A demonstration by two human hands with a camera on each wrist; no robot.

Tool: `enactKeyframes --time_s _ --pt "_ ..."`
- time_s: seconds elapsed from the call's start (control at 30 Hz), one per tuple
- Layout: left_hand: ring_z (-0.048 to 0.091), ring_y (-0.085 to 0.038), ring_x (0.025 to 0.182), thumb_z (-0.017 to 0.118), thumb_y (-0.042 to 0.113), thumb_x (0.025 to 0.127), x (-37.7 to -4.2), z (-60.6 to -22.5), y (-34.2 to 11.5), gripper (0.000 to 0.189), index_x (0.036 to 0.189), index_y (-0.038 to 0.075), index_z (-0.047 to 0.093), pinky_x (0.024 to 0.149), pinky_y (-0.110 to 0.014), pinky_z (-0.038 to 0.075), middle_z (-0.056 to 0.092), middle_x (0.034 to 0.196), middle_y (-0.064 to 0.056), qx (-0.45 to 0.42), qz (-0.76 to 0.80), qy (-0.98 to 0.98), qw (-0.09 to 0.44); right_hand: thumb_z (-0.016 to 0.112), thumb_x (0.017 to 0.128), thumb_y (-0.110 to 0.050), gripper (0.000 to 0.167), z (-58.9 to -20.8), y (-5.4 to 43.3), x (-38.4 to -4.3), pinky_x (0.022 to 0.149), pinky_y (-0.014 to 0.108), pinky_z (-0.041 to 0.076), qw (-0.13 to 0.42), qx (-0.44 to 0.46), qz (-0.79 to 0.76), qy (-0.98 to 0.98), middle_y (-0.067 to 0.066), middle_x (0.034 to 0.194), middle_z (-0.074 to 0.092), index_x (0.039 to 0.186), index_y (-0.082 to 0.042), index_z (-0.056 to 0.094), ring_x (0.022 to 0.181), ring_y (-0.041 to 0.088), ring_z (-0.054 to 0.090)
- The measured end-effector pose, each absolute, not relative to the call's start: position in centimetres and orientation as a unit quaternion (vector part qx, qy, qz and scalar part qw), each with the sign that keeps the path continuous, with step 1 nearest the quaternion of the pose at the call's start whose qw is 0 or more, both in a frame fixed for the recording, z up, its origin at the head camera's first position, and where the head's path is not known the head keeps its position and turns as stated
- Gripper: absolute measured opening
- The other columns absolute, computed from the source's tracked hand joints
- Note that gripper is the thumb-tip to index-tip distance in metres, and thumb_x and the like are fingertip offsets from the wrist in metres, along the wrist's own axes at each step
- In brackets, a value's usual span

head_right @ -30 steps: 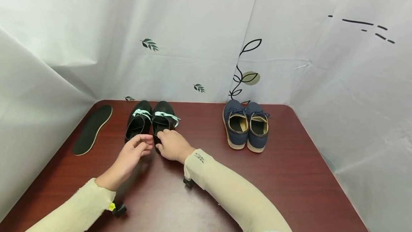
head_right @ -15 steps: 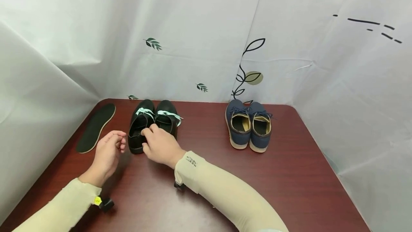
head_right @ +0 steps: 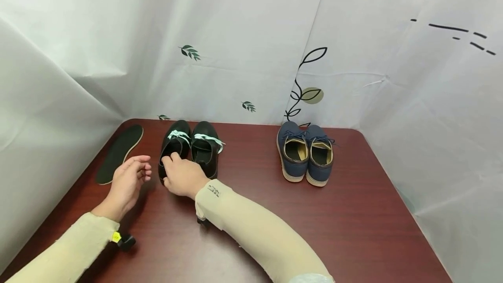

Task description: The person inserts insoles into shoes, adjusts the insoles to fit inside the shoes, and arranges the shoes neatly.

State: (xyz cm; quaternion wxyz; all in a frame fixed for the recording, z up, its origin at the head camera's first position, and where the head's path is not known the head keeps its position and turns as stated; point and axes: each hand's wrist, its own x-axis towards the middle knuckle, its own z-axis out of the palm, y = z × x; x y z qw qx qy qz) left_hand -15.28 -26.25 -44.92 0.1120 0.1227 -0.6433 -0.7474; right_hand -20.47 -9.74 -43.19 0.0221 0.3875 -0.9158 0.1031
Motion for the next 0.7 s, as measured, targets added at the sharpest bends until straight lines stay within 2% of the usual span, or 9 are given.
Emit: enactKeyframes --time_s 0.13,0.23,0.3,0.37,0.47,0.53,0.63,0.7 --pt "0.058 -0.011 0.073 0.043 0.008 0.103 -15.6 -45.0 -26.4 0.025 0.097 0.016 0.066 0.065 -0.021 0.051 0.061 0.081 0.003 0.134 -0.746 -0.642 0.114 0.061 0.096 -0.044 0.028 -43.1 -10.9 -21.0 0.056 0.029 0.05 0.021 0.385 0.069 -0.92 -0.004 0.102 0.062 0.112 -0.021 0.059 0.07 0.01 0.062" --pt "0.058 -0.01 0.074 0.041 0.009 0.104 -15.8 -45.2 -26.6 0.025 0.098 0.016 0.065 0.067 -0.022 0.052 0.061 0.081 0.004 0.142 -0.744 -0.646 0.102 0.063 0.094 -0.052 0.027 -42.9 -11.7 -21.4 0.052 0.03 0.048 0.007 0.362 0.063 -0.93 -0.007 0.086 0.064 0.095 -0.024 0.062 0.066 0.01 0.061" --pt "0.059 -0.008 0.075 0.039 0.01 0.104 -16.0 -45.2 -26.8 0.022 0.105 0.014 0.061 0.069 -0.021 0.052 0.061 0.082 0.005 0.147 -0.737 -0.653 0.088 0.064 0.093 -0.053 0.028 -42.8 -12.0 -21.6 0.05 0.031 0.047 -0.005 0.349 0.064 -0.935 -0.008 0.079 0.065 0.086 -0.026 0.063 0.063 0.009 0.06" --pt "0.059 -0.006 0.077 0.037 0.012 0.105 -16.1 -45.2 -27.0 0.021 0.117 0.012 0.055 0.071 -0.021 0.052 0.06 0.087 0.006 0.151 -0.728 -0.666 0.064 0.066 0.093 -0.051 0.026 -42.7 -12.3 -21.6 0.052 0.03 0.048 -0.017 0.342 0.072 -0.937 -0.009 0.079 0.067 0.084 -0.027 0.066 0.062 0.009 0.06" --pt "0.059 -0.004 0.085 0.034 0.018 0.107 -16.4 -45.1 -27.4 0.032 0.136 0.009 0.041 0.074 -0.02 0.053 0.057 0.101 0.003 0.158 -0.704 -0.692 0.023 0.067 0.094 -0.047 0.023 -42.9 -12.4 -21.4 0.056 0.029 0.049 -0.024 0.343 0.081 -0.935 -0.01 0.081 0.067 0.085 -0.026 0.069 0.065 0.009 0.061" --pt "0.058 -0.007 0.095 0.033 0.023 0.107 -16.7 -45.0 -27.6 0.043 0.147 0.006 0.032 0.079 -0.02 0.053 0.052 0.117 -0.004 0.161 -0.691 -0.705 0.0 0.067 0.094 -0.046 0.023 -43.0 -12.3 -21.2 0.059 0.028 0.05 -0.02 0.349 0.08 -0.934 -0.009 0.081 0.067 0.085 -0.026 0.069 0.068 0.009 0.063" --pt "0.052 -0.02 0.118 0.03 0.03 0.107 -17.3 -44.8 -27.9 0.058 0.157 0.002 0.017 0.091 -0.024 0.05 0.038 0.144 -0.022 0.157 -0.683 -0.713 -0.023 0.066 0.094 -0.048 0.026 -43.4 -12.0 -20.8 0.062 0.028 0.053 0.0 0.36 0.066 -0.931 -0.008 0.082 0.067 0.08 -0.026 0.066 0.074 0.01 0.066" --pt "0.042 -0.03 0.134 0.028 0.034 0.107 -17.7 -44.6 -28.1 0.064 0.159 0.002 0.008 0.105 -0.032 0.045 0.023 0.157 -0.027 0.156 -0.688 -0.707 -0.038 0.066 0.094 -0.048 0.028 -43.6 -11.8 -20.6 0.064 0.028 0.054 0.012 0.367 0.059 -0.928 -0.008 0.083 0.068 0.078 -0.026 0.065 0.078 0.011 0.068"
